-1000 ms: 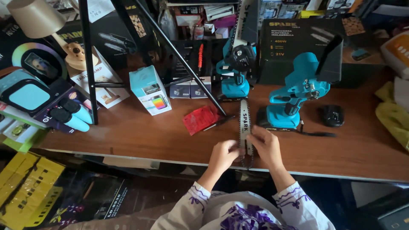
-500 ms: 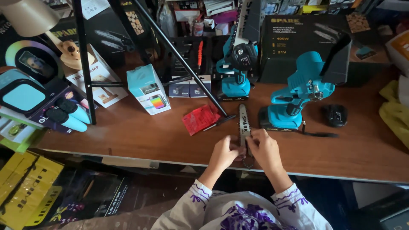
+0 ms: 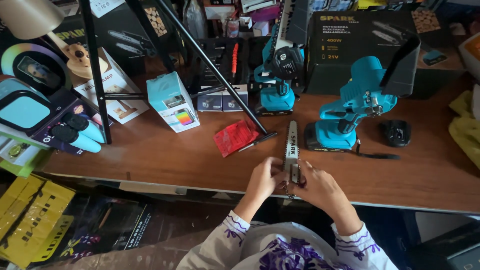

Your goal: Assembling a mini handheld chainsaw by fitting the chain to the bar and attaching it to the motor unit using a screwdriver.

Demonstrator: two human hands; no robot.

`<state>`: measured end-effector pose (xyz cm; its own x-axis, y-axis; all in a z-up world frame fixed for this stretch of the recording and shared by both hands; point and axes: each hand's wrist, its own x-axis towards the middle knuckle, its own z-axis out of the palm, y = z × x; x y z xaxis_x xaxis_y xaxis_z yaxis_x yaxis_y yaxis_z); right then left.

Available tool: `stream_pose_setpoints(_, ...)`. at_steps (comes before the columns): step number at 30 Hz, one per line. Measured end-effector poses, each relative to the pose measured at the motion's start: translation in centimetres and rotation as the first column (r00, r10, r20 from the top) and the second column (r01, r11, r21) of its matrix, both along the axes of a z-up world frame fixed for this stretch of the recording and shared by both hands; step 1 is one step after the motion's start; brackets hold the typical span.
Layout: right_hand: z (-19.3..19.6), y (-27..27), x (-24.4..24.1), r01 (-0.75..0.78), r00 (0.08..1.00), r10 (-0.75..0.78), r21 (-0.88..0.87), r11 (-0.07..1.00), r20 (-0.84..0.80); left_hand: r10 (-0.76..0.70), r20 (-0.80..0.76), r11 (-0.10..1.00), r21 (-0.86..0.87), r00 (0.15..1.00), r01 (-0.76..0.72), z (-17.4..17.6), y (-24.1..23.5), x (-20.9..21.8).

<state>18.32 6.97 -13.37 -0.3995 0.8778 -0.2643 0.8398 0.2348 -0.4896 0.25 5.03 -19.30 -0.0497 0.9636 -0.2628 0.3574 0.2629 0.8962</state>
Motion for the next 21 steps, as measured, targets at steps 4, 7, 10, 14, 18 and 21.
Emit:
stream_pose_setpoints(4, -3.7, 1.2, 1.1, -0.041, 0.999, 0.042, 0.089, 0.995, -0.004, 0.041, 0.062, 0.999, 0.002, 0.997, -0.041, -0.6, 0.4, 0.0)
stream_pose_setpoints(7, -4.0, 0.8, 0.9, -0.014, 1.0, 0.013, 0.134, 0.991, 0.002, 0.012, -0.043, 0.999, 0.043, 0.999, -0.01, 0.2, 0.4, 0.2)
stream_pose_setpoints(10, -4.0, 0.5, 0.5, 0.039, 0.999, -0.04, 0.154, 0.987, 0.001, -0.043, -0.162, 0.998, 0.043, 0.986, 0.051, 1.2, 0.0, 0.3)
stream_pose_setpoints(14, -4.3, 0.6, 0.0, 0.065, 0.997, -0.069, 0.173, 0.983, 0.017, -0.053, -0.297, 0.995, 0.061, 0.954, 0.074, 0.5, 0.5, 0.5)
stream_pose_setpoints(18, -4.4, 0.5, -0.4, 0.073, 0.996, -0.082, 0.215, 0.974, 0.033, -0.104, -0.398, 0.994, -0.051, 0.911, 0.092, 0.5, 1.2, 0.3)
stream_pose_setpoints(21, -4.7, 0.8, -0.4, 0.068, 0.996, -0.077, 0.207, 0.976, 0.036, -0.128, -0.471, 0.986, 0.037, 0.873, 0.164, 0.6, 0.8, 0.0)
